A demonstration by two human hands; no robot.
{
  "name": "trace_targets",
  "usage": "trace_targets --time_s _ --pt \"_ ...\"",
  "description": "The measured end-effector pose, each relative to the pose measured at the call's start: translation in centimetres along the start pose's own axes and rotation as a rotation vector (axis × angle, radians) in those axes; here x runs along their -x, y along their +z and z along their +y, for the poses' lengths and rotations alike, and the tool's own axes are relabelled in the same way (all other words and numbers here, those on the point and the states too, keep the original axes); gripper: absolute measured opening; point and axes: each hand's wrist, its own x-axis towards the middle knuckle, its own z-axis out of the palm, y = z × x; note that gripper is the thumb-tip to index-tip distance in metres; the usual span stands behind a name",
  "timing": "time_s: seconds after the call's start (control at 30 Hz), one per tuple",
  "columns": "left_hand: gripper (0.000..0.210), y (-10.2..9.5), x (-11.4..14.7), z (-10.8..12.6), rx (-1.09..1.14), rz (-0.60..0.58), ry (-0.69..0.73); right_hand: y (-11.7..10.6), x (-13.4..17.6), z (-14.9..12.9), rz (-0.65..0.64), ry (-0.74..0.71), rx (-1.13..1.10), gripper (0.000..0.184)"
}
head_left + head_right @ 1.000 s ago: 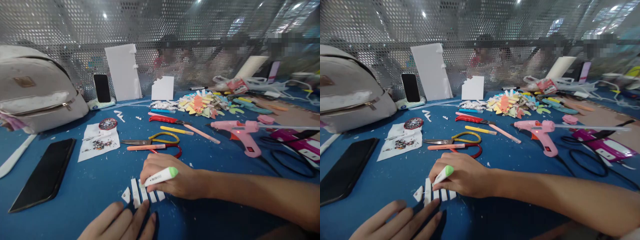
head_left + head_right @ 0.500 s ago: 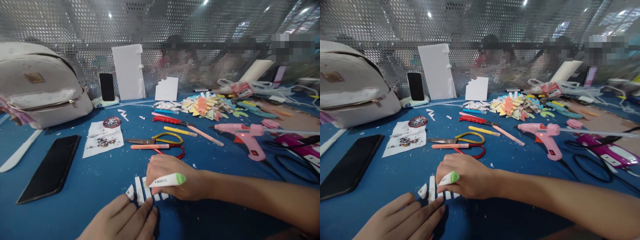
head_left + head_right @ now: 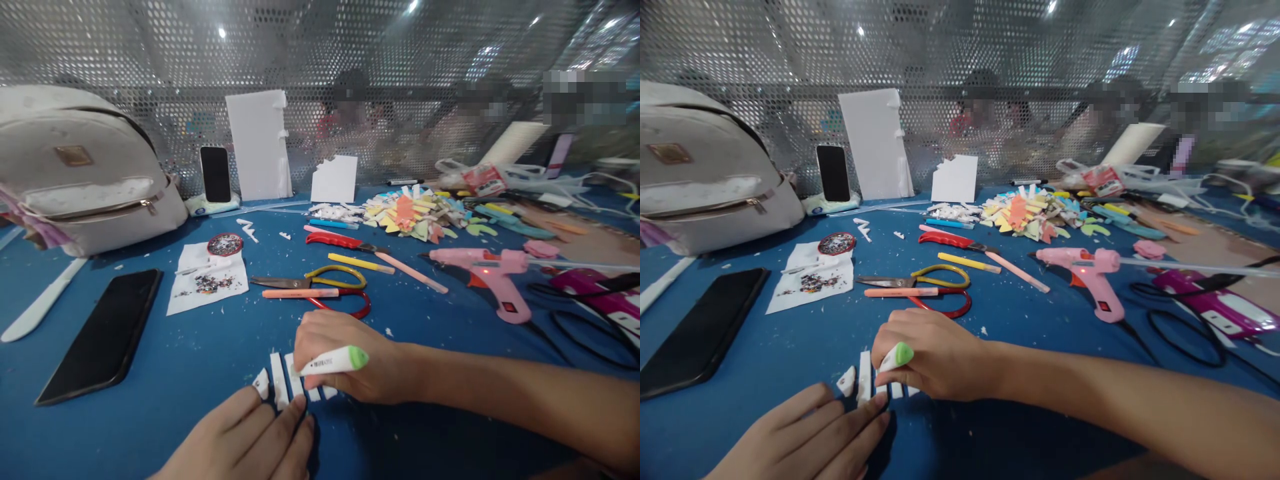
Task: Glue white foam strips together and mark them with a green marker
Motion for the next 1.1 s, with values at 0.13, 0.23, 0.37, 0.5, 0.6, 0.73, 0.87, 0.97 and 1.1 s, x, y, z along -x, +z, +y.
trace_targets --time_s 0.13,0.23,0.37,0.5,0.6,0.73,0.87,0.97,1.1 --pt "0.037 0.1 -0.2 0.0 0.001 0.0 0.012 0.0 -0.4 -0.5 0.011 -0.015 -0.003 0.046" --pt "0.034 0.2 -0.2 -0.1 0.016 -0.013 0.031 -0.2 -0.9 -1.1 0.011 0.007 -0.032 0.045" --pt "0.033 0.1 0.0 -0.2 0.028 -0.015 0.036 -0.3 -1.5 -1.4 0.012 0.012 -0.03 0.037" --pt "0.035 0.1 0.3 -0.1 0.018 -0.005 0.022 0.2 -1.5 -0.9 0.009 0.011 -0.002 0.034" --pt "0.034 0.1 0.3 -0.2 0.06 -0.005 -0.016 0.4 -1.3 -0.5 0.037 -0.014 0.01 0.036" --pt "0.028 0.2 0.2 -0.4 0.178 -0.026 -0.04 -0.1 -1.2 -0.5 0.072 0.116 -0.185 0.023" --pt "0.024 0.1 0.2 -0.6 0.195 -0.014 -0.034 -0.5 -1.3 -0.6 0.132 0.216 -0.294 0.019" --pt "0.025 0.0 0.1 -0.7 0.186 -0.008 -0.042 -0.2 -1.2 -0.5 0.098 0.108 -0.232 0.021" --pt "0.027 0.0 0.2 -0.6 0.195 -0.038 -0.035 0.4 -1.1 -0.5 0.037 -0.038 -0.024 0.035"
